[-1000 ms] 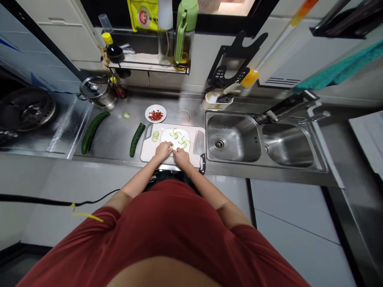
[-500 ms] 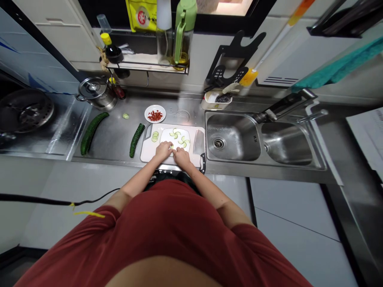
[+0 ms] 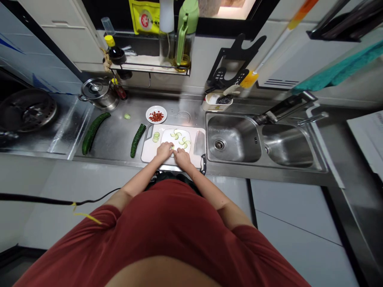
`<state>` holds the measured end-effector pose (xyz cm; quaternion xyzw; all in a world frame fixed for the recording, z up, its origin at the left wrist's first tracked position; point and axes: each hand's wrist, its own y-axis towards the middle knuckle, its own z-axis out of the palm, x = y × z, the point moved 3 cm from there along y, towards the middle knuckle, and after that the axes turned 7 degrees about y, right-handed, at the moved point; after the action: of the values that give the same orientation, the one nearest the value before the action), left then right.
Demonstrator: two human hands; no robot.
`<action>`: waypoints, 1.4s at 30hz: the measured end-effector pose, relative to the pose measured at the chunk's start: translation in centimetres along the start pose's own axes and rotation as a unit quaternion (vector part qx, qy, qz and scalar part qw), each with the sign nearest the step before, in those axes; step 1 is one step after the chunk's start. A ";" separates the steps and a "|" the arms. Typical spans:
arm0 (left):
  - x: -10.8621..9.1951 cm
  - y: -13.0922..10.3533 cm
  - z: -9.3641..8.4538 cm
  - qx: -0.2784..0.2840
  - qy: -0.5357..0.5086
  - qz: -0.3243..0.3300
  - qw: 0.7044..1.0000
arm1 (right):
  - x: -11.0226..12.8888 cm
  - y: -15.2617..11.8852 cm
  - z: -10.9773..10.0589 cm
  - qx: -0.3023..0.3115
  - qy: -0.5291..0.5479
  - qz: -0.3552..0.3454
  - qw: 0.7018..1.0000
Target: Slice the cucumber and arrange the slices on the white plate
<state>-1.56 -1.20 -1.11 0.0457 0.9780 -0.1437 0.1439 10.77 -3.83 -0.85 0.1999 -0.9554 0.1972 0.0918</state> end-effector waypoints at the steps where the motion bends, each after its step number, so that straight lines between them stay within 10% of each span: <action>1: 0.0 0.0 0.0 -0.001 0.000 -0.001 1.000 | 0.0 0.0 0.0 -0.001 -0.001 -0.002 1.000; 24: 1.4 -0.1 -0.8 -0.061 -0.110 -0.053 0.991 | -0.2 0.4 -0.4 -0.009 0.010 -0.004 1.000; 31: 6.7 -0.3 -2.5 -0.154 -0.078 -0.226 0.959 | -1.4 -0.1 -0.6 -0.164 0.075 0.018 0.984; 42: 8.3 0.4 -1.9 -0.143 -0.058 -0.240 0.958 | -3.3 -2.4 -0.2 -0.257 0.154 -0.016 0.954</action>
<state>-9.97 0.16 -1.95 -0.2199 0.9606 -0.0345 0.1665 14.73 -4.62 -0.74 0.1515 -0.9447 -0.0285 0.2895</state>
